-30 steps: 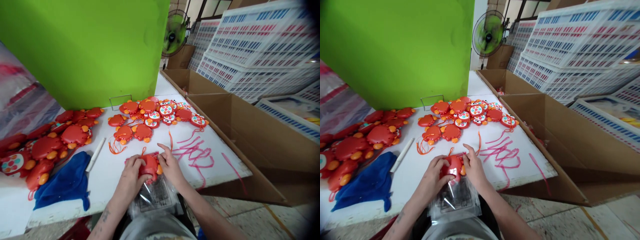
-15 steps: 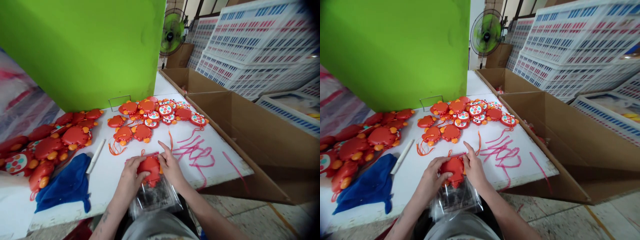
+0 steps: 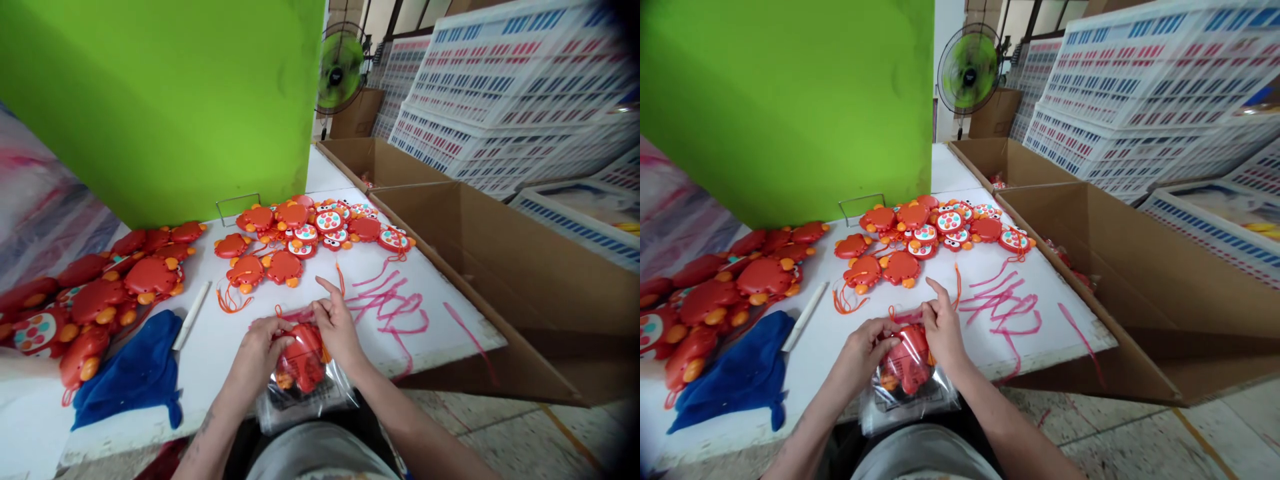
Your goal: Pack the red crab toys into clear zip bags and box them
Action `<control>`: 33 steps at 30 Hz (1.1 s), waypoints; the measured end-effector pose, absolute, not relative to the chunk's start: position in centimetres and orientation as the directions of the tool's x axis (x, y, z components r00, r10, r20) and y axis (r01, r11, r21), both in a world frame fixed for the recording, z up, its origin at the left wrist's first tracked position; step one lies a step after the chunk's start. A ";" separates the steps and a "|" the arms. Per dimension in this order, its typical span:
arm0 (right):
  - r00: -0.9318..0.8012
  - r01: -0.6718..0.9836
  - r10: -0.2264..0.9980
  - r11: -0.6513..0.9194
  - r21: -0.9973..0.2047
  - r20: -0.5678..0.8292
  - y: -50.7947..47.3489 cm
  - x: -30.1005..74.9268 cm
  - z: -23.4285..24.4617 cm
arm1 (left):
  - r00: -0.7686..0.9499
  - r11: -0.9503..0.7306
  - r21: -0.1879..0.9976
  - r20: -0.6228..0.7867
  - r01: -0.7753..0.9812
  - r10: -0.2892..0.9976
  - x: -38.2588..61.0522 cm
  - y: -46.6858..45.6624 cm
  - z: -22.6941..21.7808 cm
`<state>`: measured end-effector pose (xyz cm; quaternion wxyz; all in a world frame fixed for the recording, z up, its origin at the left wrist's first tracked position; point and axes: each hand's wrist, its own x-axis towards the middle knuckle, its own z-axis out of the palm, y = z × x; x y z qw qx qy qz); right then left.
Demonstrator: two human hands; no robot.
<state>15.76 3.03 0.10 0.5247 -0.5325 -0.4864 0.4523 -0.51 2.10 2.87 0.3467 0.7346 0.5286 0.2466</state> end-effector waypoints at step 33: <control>-0.331 0.705 0.774 0.583 -0.404 0.540 3.5 15.8 4.2 | 0.090 0.201 0.979 -0.199 -0.015 0.976 0.1 2.2 2.0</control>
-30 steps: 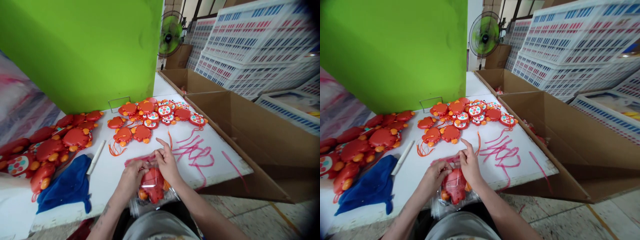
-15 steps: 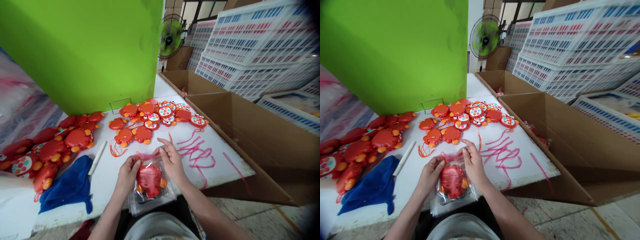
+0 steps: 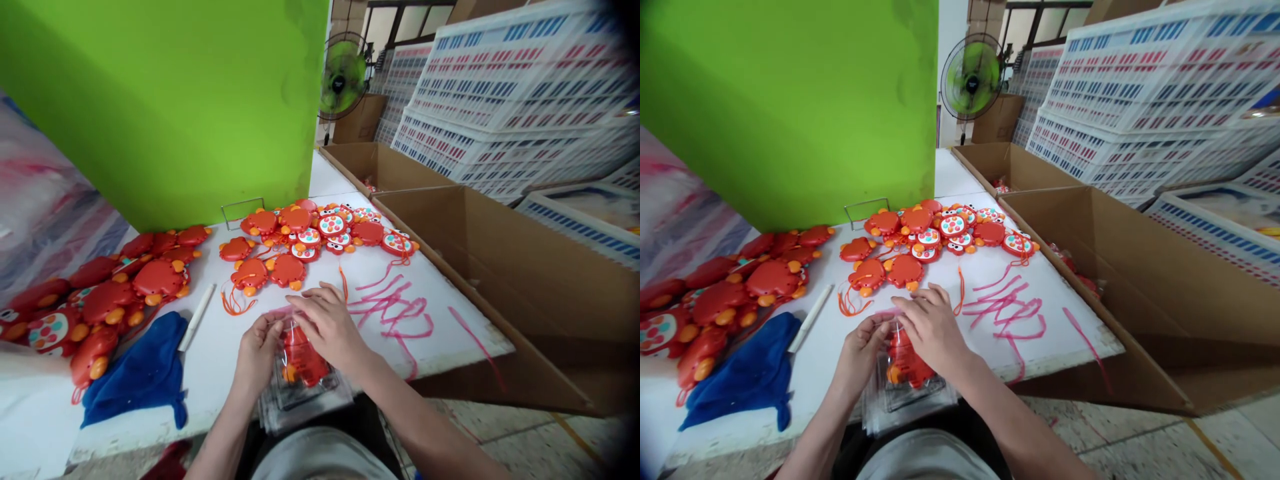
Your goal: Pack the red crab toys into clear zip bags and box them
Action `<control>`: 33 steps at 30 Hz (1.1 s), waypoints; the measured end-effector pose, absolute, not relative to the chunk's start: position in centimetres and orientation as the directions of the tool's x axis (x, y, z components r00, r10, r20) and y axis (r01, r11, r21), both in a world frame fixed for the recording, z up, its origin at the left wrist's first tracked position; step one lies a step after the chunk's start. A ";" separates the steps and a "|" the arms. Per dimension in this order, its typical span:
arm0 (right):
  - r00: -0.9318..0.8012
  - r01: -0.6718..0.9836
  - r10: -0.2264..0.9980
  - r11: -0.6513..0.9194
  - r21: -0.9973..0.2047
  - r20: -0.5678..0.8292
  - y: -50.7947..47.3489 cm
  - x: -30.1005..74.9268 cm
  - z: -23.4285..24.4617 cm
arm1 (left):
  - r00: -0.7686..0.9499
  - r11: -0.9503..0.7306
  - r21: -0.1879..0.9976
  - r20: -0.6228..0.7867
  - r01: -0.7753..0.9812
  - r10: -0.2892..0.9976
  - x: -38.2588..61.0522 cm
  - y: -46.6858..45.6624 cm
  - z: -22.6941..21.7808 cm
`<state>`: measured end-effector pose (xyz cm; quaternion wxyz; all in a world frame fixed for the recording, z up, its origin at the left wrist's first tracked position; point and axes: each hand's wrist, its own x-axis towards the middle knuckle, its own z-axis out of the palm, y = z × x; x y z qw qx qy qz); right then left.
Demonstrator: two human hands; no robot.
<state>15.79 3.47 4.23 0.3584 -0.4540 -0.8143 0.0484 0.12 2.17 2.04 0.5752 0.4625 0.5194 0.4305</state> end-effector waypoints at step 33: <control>0.155 0.984 0.922 -0.114 -0.134 0.355 9.8 31.9 0.0 | 0.185 0.281 0.959 -0.274 -0.015 0.944 -1.0 3.7 0.3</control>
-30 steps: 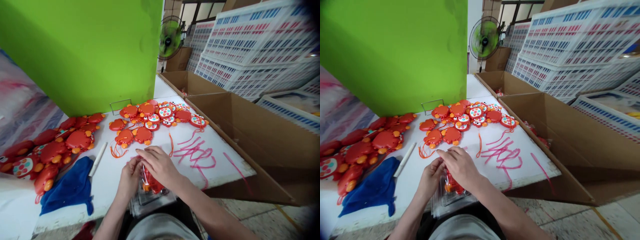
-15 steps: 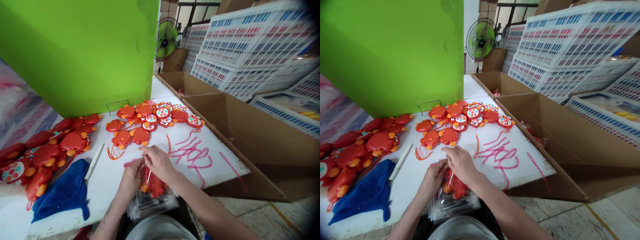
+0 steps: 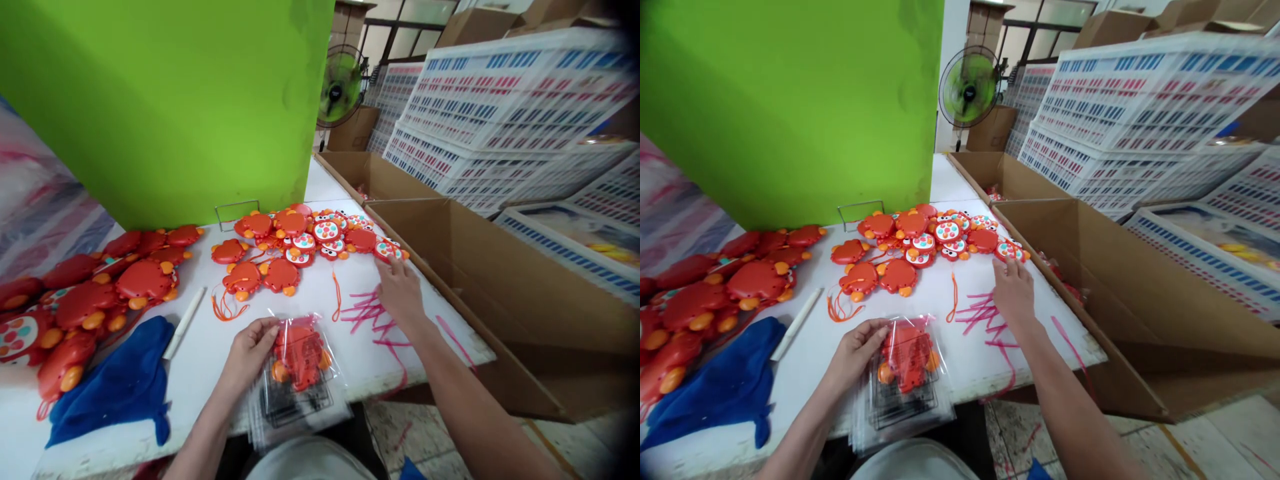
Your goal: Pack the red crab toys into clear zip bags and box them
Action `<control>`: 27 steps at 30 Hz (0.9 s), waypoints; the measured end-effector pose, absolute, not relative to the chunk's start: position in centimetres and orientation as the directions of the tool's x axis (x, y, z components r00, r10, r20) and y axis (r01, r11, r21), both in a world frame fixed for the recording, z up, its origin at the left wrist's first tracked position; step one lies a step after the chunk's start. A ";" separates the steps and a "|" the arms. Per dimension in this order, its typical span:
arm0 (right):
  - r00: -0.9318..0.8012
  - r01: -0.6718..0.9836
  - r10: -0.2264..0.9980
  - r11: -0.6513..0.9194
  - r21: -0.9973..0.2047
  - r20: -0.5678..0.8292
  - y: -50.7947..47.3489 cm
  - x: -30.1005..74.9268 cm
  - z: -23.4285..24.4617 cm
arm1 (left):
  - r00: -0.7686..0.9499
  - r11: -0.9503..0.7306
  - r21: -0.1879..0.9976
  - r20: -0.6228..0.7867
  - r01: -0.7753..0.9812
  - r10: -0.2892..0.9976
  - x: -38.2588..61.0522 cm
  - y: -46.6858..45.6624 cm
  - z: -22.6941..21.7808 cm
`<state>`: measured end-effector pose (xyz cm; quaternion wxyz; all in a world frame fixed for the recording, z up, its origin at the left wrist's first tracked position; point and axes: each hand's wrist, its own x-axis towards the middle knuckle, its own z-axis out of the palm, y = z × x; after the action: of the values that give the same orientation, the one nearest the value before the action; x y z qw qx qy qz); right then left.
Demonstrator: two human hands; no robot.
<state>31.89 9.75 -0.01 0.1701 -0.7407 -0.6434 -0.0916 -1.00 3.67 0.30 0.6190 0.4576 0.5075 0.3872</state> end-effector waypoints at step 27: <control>0.248 0.966 0.902 -0.203 -0.161 0.354 11.3 35.4 1.1 | 0.159 0.214 0.976 -0.217 0.036 0.963 -1.1 3.4 0.0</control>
<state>35.39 11.30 1.10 0.1762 -0.7702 -0.6062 -0.0912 -1.11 3.36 -0.03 0.5856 0.4864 0.5137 0.3957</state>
